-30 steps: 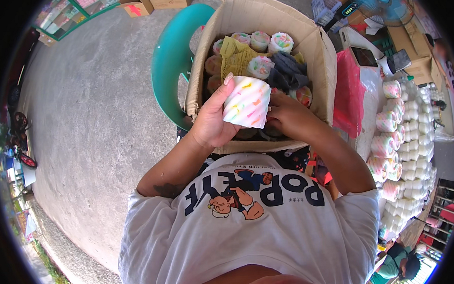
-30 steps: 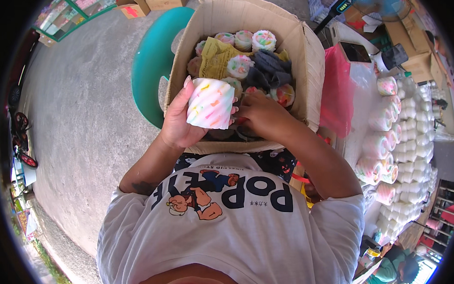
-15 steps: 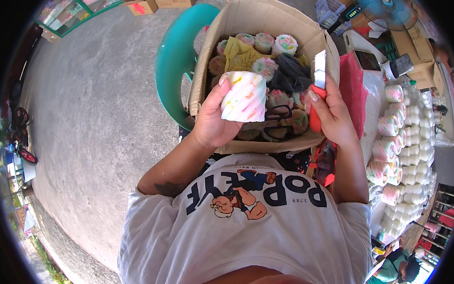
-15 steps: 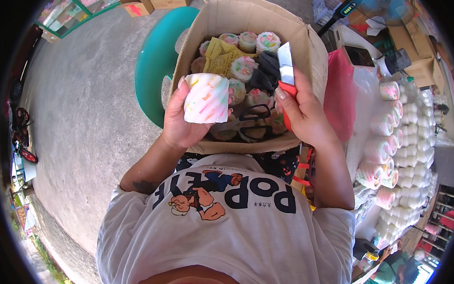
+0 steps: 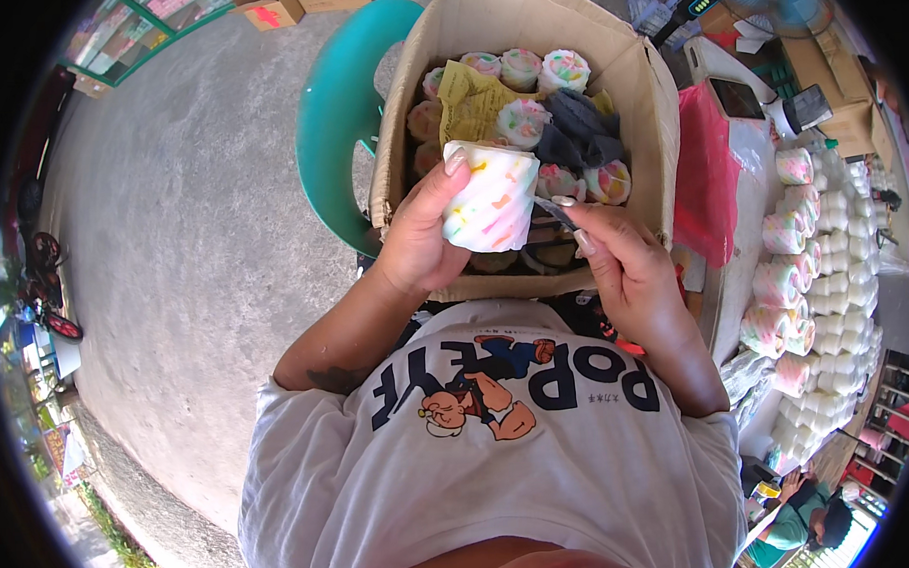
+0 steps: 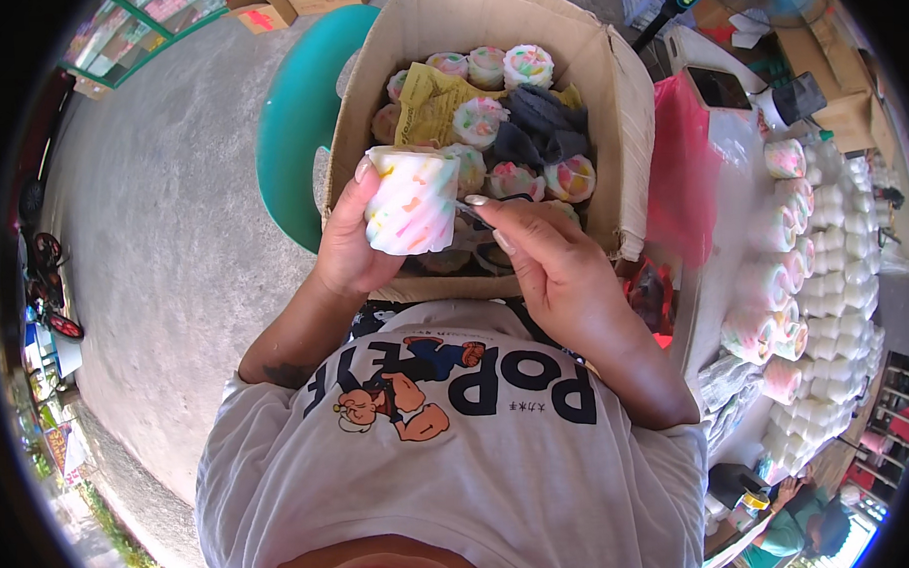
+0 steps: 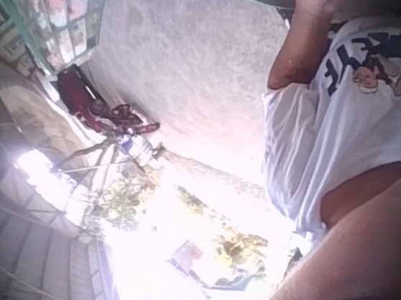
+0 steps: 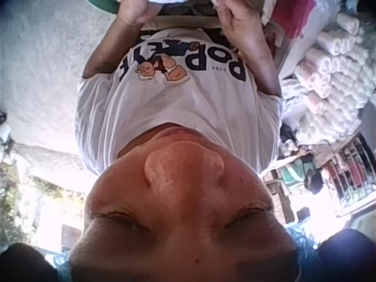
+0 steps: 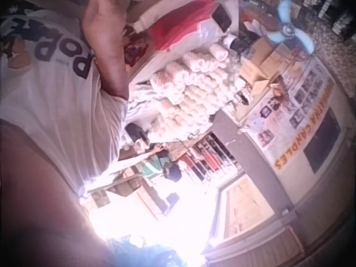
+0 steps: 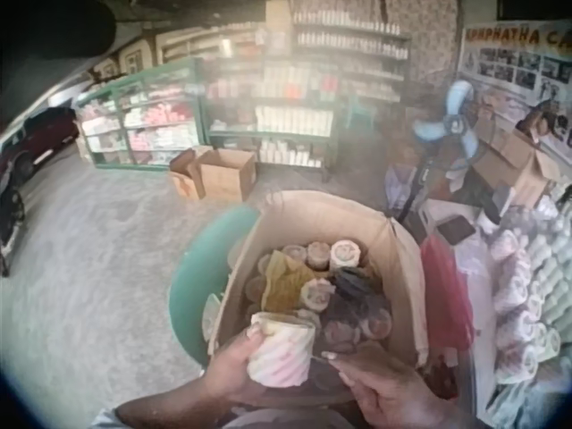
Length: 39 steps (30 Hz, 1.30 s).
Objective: The person repeatedly picks up small cylindrical candles from a cardboard box, uses a small knife to trim the top surface, wipes the candle with a cloth, and places it on a nearby table. The process is repeated for multiple candles throughout the clip.
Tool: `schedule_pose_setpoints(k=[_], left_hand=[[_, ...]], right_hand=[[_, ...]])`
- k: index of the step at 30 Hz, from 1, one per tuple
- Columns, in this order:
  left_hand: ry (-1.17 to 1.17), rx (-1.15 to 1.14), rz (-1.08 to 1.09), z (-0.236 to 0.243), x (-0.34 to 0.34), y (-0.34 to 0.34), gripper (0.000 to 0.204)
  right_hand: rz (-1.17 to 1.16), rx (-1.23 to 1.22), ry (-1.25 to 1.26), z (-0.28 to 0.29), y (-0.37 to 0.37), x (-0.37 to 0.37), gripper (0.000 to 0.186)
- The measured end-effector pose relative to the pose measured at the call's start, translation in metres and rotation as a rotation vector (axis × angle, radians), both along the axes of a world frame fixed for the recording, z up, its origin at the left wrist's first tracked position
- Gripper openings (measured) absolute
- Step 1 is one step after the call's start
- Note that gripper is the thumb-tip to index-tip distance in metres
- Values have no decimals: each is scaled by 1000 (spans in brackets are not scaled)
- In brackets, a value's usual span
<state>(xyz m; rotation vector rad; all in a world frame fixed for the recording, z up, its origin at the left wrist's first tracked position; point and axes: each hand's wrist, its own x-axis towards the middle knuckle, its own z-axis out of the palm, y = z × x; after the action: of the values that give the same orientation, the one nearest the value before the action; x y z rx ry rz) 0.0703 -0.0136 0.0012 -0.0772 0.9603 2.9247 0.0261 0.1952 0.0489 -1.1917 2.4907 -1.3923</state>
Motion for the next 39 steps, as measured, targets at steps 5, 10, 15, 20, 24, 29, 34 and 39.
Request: schedule_pose_setpoints(k=[5, 10, 15, 20, 24, 29, 34, 39], left_hand=[[-37, -9, 43, 2, 0, 2, 46], [-27, -174, 36, -2, 1, 1, 60], [5, -134, 2, -2, 1, -2, 60], [-15, -129, 55, -1, 2, 2, 58], [-21, -120, 121, 4, 0, 7, 51], [-18, -117, 165, 4, 0, 9, 47], [-36, -120, 226, 3, 0, 12, 48], [-38, -141, 272, 3, 1, 15, 50]], right_hand=[[11, 59, 79, 1, -2, 2, 41], [135, 58, 39, 3, 3, 3, 39], [59, -32, 61, 7, 5, -1, 37], [36, 41, 16, 13, 2, 4, 46], [22, 51, 72, 10, -1, 6, 51], [-6, 56, 131, 1, -5, 7, 52], [18, 148, 158, 4, -7, 13, 57], [8, 206, 207, 6, -6, 11, 59]])
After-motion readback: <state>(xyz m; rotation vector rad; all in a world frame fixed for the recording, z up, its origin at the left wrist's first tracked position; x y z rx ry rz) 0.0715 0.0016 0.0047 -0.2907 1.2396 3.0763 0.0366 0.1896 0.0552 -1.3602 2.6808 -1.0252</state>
